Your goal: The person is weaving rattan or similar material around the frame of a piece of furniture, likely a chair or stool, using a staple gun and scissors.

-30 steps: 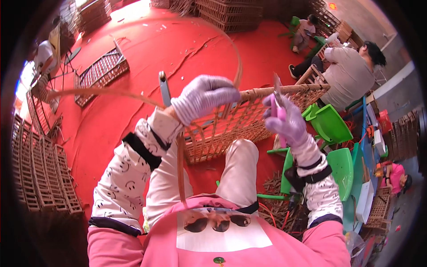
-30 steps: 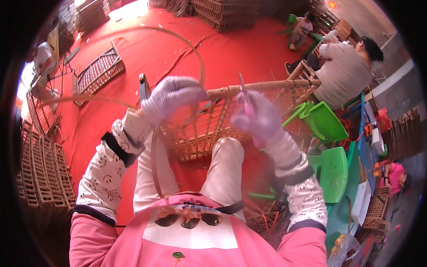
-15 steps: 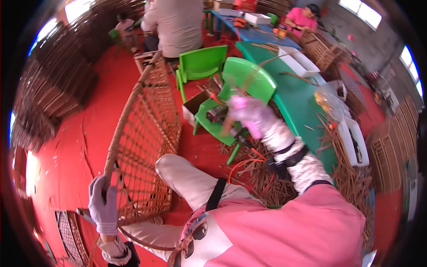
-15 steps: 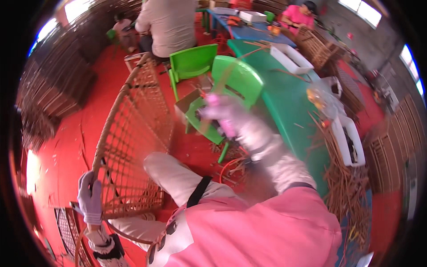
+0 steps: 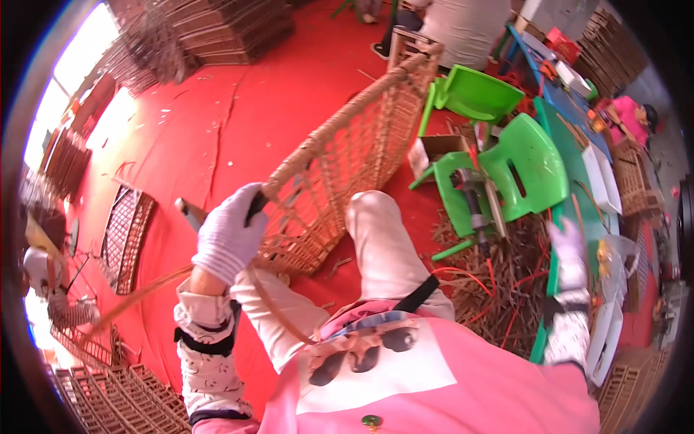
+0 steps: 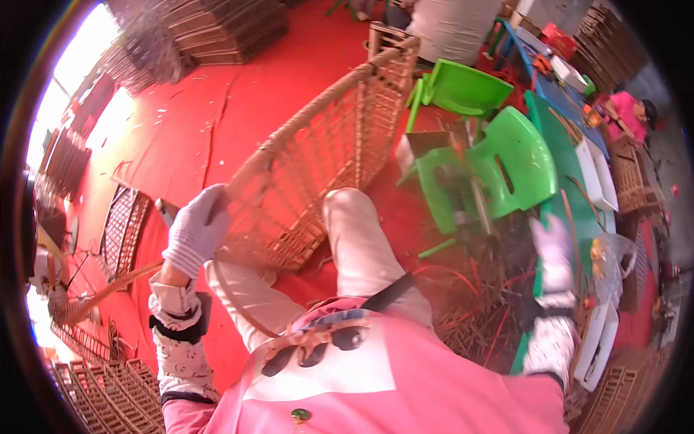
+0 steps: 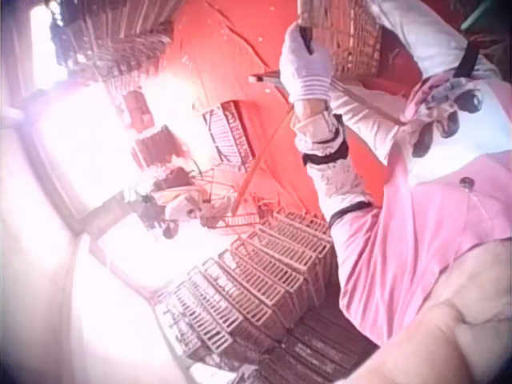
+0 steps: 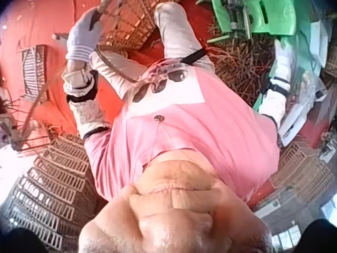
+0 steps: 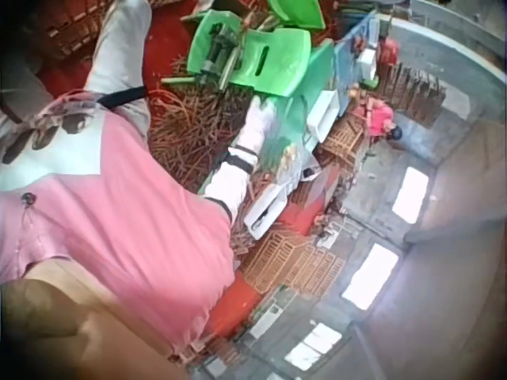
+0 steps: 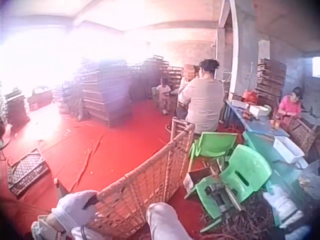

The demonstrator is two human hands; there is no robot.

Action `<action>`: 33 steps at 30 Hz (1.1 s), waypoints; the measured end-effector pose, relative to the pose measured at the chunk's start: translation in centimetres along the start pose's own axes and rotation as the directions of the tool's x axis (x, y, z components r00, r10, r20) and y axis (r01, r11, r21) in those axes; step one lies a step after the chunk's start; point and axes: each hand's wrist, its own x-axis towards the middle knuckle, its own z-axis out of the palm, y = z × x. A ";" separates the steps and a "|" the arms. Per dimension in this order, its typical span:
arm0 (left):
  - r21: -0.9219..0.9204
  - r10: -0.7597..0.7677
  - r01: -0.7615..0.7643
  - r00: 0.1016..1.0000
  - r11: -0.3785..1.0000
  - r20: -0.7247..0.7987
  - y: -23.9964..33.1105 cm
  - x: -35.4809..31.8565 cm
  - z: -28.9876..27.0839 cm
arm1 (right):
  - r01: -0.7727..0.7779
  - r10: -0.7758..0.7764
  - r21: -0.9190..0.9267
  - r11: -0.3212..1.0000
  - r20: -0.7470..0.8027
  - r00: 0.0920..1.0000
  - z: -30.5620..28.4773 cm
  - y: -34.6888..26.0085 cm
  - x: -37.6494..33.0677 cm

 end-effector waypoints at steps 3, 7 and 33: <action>-0.022 -0.156 0.158 0.986 0.987 0.060 0.4 -0.7 -0.9 | 0.225 -0.268 0.209 0.952 0.207 0.941 6.1 -12.2 1.7; -0.005 -0.112 0.112 0.994 0.994 -0.002 -1.5 -0.6 -1.9 | 0.337 -0.349 0.092 0.937 0.193 0.917 15.4 -14.1 6.0; -0.063 -0.185 0.207 0.950 0.976 0.253 1.1 2.6 -2.1 | 0.193 -0.120 0.525 0.829 -0.171 0.978 25.9 2.5 18.2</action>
